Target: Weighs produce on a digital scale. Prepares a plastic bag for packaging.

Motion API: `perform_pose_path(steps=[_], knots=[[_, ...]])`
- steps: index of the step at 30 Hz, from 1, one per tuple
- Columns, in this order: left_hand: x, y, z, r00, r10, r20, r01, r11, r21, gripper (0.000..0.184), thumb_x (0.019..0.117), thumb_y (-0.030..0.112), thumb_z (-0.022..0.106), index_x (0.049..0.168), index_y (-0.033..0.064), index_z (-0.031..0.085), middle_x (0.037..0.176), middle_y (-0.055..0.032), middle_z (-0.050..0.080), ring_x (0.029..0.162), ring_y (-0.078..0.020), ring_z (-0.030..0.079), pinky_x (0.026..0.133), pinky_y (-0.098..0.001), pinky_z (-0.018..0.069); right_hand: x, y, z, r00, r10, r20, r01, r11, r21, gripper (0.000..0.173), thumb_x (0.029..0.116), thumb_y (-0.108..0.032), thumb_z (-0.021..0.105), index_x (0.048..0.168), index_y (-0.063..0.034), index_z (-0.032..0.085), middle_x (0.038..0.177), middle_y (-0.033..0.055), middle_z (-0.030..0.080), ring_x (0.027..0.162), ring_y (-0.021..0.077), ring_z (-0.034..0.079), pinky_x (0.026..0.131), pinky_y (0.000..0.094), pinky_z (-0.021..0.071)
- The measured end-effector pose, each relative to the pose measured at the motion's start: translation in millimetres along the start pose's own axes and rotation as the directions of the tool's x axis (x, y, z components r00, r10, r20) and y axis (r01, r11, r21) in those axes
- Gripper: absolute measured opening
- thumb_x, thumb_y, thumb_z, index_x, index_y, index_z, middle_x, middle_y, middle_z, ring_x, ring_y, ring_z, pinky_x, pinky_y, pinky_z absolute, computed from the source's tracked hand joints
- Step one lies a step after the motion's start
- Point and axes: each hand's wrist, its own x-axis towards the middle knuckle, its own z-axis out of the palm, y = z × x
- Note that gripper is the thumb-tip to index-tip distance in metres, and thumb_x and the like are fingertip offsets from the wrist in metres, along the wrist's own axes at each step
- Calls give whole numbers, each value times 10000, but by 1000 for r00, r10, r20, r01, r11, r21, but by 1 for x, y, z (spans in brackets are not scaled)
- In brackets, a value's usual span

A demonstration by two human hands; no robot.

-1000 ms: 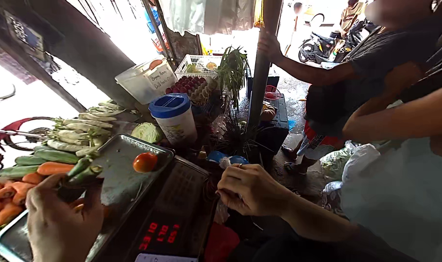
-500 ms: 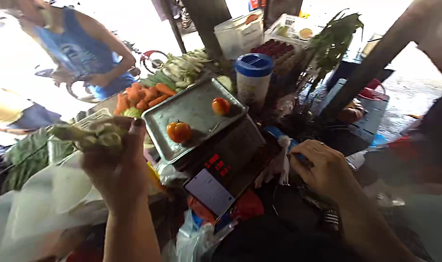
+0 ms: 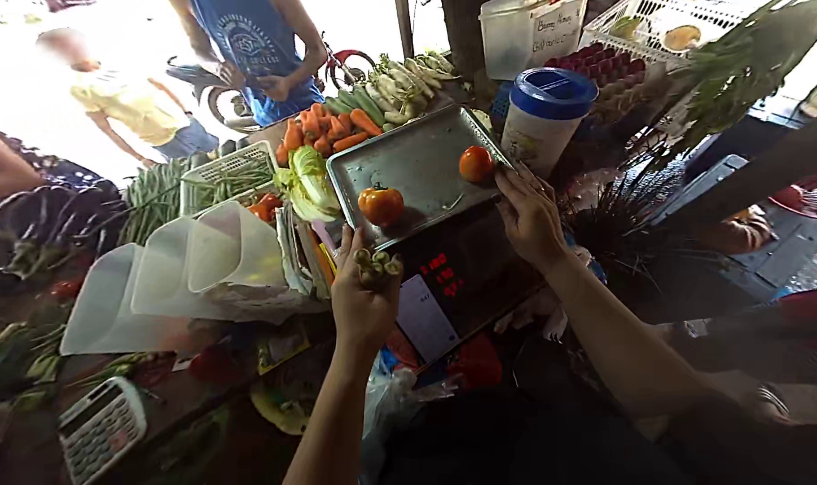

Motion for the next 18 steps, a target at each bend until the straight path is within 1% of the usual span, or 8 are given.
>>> perform_pose_path(steps=[2, 5, 8, 9, 11, 13, 15, 18], knots=[[-5, 2, 0, 1000, 6, 11, -6, 1000, -12, 670, 930, 375, 663, 1474, 10, 526, 1585, -181, 437, 1445, -171, 458, 1134, -337, 431, 10, 6, 10, 1000, 5, -20, -5, 1000, 23, 414, 1085, -162, 445, 1433, 22, 575, 1510, 170, 551, 1472, 371, 434, 1232, 549, 302], [-9, 1, -6, 1000, 21, 13, -20, 999, -50, 605, 943, 383, 646, 1429, 30, 576, 1565, -164, 467, 1408, -129, 492, 1093, -297, 460, 16, 3, 6, 1000, 12, -17, -11, 999, 41, 445, 1096, -212, 455, 1467, 18, 538, 1542, 179, 513, 1486, 360, 415, 1252, 528, 276], [-9, -5, -19, 998, 46, -36, -49, 995, -82, 575, 953, 353, 650, 1415, 20, 574, 1557, -128, 486, 1375, -118, 524, 1074, -299, 488, 17, -15, 1, 994, -101, -47, 102, 995, 18, 351, 1054, -253, 557, 1328, -67, 671, 1412, 154, 612, 1369, 348, 521, 1166, 547, 362], [-11, -6, -25, 997, 57, -60, -62, 993, -97, 542, 954, 330, 655, 1393, 19, 588, 1539, -114, 513, 1367, -123, 540, 1074, -304, 504, 17, -20, 2, 988, -155, -22, 156, 988, 17, 310, 1047, -239, 555, 1279, -102, 708, 1389, 135, 623, 1349, 345, 522, 1146, 554, 361], [-17, -7, -35, 990, 80, -118, -94, 989, -117, 450, 951, 292, 665, 1293, 1, 636, 1471, -100, 583, 1320, -128, 584, 1054, -307, 524, 20, -26, 4, 972, -220, 81, 222, 975, -7, 306, 1043, -220, 511, 1239, -164, 739, 1445, 114, 587, 1403, 358, 465, 1177, 585, 301], [-26, -11, -46, 982, 95, -163, -114, 987, -111, 436, 955, 273, 667, 1259, -38, 641, 1429, -132, 612, 1286, -154, 613, 1034, -313, 534, 24, -29, 4, 962, -236, 139, 238, 971, -2, 286, 1036, -209, 507, 1195, -160, 739, 1482, 119, 553, 1442, 381, 410, 1195, 603, 251], [-34, -17, -57, 976, 98, -193, -124, 984, -128, 433, 957, 238, 663, 1238, -89, 626, 1428, -190, 595, 1339, -226, 580, 1090, -364, 513, 27, -29, 2, 964, -241, 111, 238, 970, 37, 215, 1021, -189, 558, 1103, -140, 750, 1433, 120, 587, 1422, 377, 430, 1186, 599, 263], [-46, -26, -72, 968, 104, -229, -137, 982, -133, 450, 974, 204, 647, 1260, -136, 577, 1438, -227, 568, 1375, -254, 541, 1116, -374, 486, 26, -28, -5, 974, -220, 48, 213, 970, 117, 153, 1008, -158, 596, 1024, -118, 744, 1324, 84, 658, 1365, 322, 492, 1160, 559, 290]])
